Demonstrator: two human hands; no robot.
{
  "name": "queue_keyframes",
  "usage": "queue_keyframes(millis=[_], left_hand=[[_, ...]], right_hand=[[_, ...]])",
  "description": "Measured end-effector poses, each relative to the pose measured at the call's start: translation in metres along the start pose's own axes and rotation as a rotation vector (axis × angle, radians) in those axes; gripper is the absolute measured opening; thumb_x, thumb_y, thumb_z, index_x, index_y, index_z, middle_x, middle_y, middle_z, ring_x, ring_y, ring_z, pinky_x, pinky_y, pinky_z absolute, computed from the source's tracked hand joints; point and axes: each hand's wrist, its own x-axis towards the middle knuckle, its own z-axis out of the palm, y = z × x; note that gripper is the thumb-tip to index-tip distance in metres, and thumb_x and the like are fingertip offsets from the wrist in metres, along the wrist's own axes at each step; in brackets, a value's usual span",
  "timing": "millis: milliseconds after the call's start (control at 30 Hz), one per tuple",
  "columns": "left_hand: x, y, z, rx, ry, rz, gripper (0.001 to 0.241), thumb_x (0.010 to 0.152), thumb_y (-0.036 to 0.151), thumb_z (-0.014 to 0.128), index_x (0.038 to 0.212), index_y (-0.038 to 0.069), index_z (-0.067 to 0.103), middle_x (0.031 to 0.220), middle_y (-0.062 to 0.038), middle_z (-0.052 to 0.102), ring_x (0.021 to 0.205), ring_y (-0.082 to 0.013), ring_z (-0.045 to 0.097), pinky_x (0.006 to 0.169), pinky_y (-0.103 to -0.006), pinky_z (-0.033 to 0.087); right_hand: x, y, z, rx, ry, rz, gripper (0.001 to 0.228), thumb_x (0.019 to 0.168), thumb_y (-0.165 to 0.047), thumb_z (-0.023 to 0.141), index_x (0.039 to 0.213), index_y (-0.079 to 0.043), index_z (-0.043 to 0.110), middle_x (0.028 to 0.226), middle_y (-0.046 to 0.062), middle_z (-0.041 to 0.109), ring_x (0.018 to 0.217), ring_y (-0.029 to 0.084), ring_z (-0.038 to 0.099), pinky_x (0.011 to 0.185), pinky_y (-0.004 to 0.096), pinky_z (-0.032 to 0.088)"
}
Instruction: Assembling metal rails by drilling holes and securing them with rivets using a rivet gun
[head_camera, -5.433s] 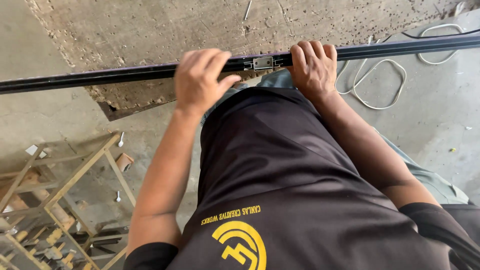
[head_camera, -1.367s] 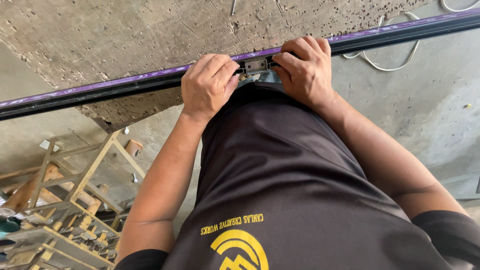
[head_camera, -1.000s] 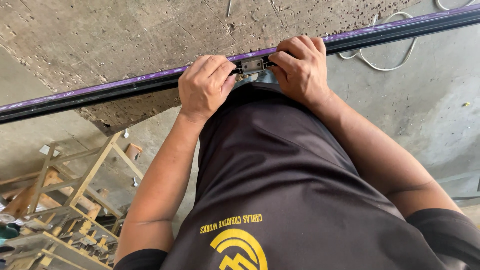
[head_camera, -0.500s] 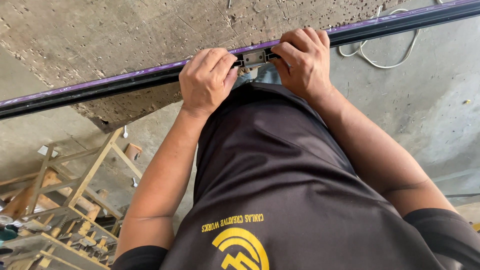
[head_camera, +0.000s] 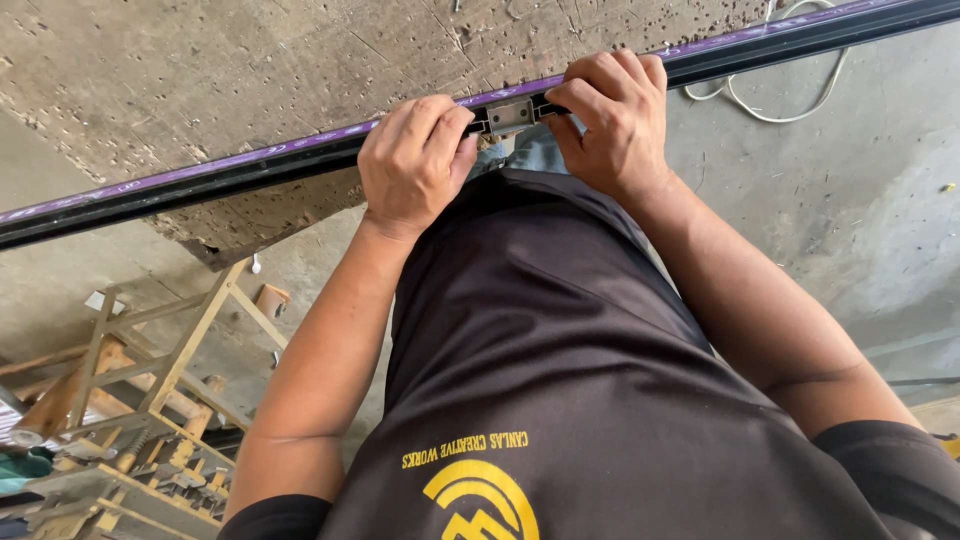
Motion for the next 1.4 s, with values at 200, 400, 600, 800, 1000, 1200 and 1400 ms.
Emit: queue_keyframes(millis=[200, 400, 600, 800, 1000, 1200, 1400], left_hand=[[0.0017, -0.0008, -0.0009, 0.005, -0.016, 0.010, 0.015, 0.104, 0.023, 0.063, 0.095, 0.013, 0.070, 0.097, 0.000, 0.067, 0.079, -0.0178, 0.067, 0.065, -0.0293, 0.055], [-0.0002, -0.0028, -0.0007, 0.000, -0.059, 0.003, 0.008, 0.096, 0.017, 0.074, 0.093, 0.014, 0.068, 0.099, 0.001, 0.067, 0.082, -0.0169, 0.067, 0.067, -0.0285, 0.056], [0.0048, -0.0038, -0.0031, 0.001, -0.048, 0.016, 0.009, 0.094, 0.013, 0.075, 0.092, 0.013, 0.067, 0.098, 0.001, 0.068, 0.081, -0.0161, 0.066, 0.067, -0.0279, 0.056], [0.0022, -0.0029, -0.0021, -0.002, -0.030, 0.022, 0.015, 0.105, 0.019, 0.061, 0.092, 0.013, 0.067, 0.100, 0.001, 0.066, 0.082, -0.0175, 0.066, 0.071, -0.0292, 0.056], [0.0017, -0.0046, -0.0026, -0.005, -0.052, 0.026, 0.003, 0.098, 0.014, 0.067, 0.095, 0.014, 0.066, 0.100, 0.001, 0.065, 0.082, -0.0173, 0.064, 0.070, -0.0288, 0.055], [-0.0023, -0.0050, -0.0014, 0.008, -0.061, 0.030, 0.007, 0.096, 0.014, 0.073, 0.095, 0.014, 0.067, 0.101, 0.002, 0.066, 0.083, -0.0170, 0.065, 0.069, -0.0281, 0.056], [-0.0022, -0.0046, 0.0000, 0.013, -0.043, 0.043, 0.009, 0.097, 0.014, 0.075, 0.094, 0.014, 0.066, 0.101, 0.002, 0.065, 0.082, -0.0167, 0.064, 0.068, -0.0281, 0.055]], right_hand=[[0.0013, -0.0011, -0.0018, 0.003, 0.006, -0.009, 0.013, 0.094, -0.019, 0.082, 0.100, -0.014, 0.071, 0.102, 0.002, 0.067, 0.083, 0.026, 0.057, 0.079, 0.041, 0.036], [0.0029, -0.0003, -0.0032, -0.010, -0.011, -0.019, 0.014, 0.100, -0.026, 0.080, 0.100, -0.013, 0.073, 0.101, 0.003, 0.068, 0.083, 0.024, 0.057, 0.079, 0.040, 0.037], [0.0051, 0.0015, -0.0038, 0.002, -0.014, -0.021, 0.023, 0.105, -0.033, 0.075, 0.105, -0.010, 0.071, 0.101, 0.005, 0.070, 0.083, 0.025, 0.059, 0.080, 0.040, 0.038], [0.0015, 0.0034, -0.0029, 0.010, -0.008, -0.048, 0.023, 0.108, -0.035, 0.072, 0.102, -0.012, 0.072, 0.102, 0.004, 0.069, 0.081, 0.025, 0.057, 0.080, 0.040, 0.036], [0.0024, 0.0048, -0.0052, 0.016, -0.040, -0.047, 0.022, 0.109, -0.035, 0.071, 0.103, -0.015, 0.073, 0.104, 0.003, 0.069, 0.085, 0.026, 0.058, 0.081, 0.041, 0.037], [-0.0014, 0.0052, -0.0021, 0.001, -0.033, -0.042, 0.019, 0.108, -0.033, 0.074, 0.103, -0.015, 0.074, 0.104, 0.002, 0.068, 0.084, 0.025, 0.057, 0.080, 0.041, 0.037], [-0.0014, 0.0046, -0.0027, 0.012, -0.026, -0.041, 0.018, 0.107, -0.031, 0.077, 0.103, -0.014, 0.073, 0.104, 0.003, 0.068, 0.085, 0.025, 0.057, 0.081, 0.041, 0.037]])
